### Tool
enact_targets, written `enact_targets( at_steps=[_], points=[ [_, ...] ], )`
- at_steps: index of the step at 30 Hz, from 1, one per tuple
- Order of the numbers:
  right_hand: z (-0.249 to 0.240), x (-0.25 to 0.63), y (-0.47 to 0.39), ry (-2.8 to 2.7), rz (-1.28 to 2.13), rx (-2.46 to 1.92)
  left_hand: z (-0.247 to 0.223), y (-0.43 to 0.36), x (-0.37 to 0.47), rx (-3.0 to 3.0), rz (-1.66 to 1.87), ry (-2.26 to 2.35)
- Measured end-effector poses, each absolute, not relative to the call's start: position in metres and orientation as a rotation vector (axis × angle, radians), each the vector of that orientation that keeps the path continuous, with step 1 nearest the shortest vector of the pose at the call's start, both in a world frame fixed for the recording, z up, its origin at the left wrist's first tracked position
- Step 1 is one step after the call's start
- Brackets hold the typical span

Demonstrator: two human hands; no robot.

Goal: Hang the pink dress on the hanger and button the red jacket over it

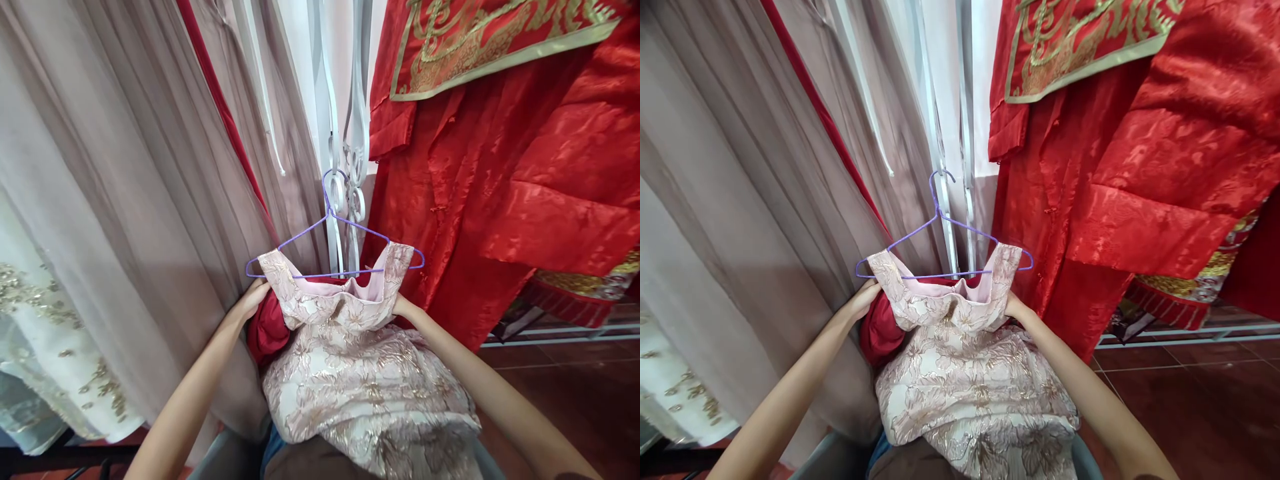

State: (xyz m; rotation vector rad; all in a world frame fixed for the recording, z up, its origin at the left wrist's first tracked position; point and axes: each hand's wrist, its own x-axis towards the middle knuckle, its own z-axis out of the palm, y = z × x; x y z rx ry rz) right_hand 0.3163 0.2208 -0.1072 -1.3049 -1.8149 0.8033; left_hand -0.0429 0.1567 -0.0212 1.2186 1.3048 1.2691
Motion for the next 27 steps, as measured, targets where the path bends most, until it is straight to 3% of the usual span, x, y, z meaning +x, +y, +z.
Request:
enact_targets(
  at_steps=[14, 23, 27],
  points=[
    [-0.053, 0.367, 0.249, -1.696, 0.355, -1.564, -0.007, 0.165, -0.044, 1.268, 1.367, 1.181],
    [0.042, 0.382, 0.28, -1.713, 0.52, -1.215, 0.064, 0.186, -0.039, 1.163, 1.391, 1.083],
    [0.08, 0.386, 0.253, -1.8, 0.38, -1.007, 0.097, 0.165, -0.044, 1.423, 1.368, 1.121]
  ],
)
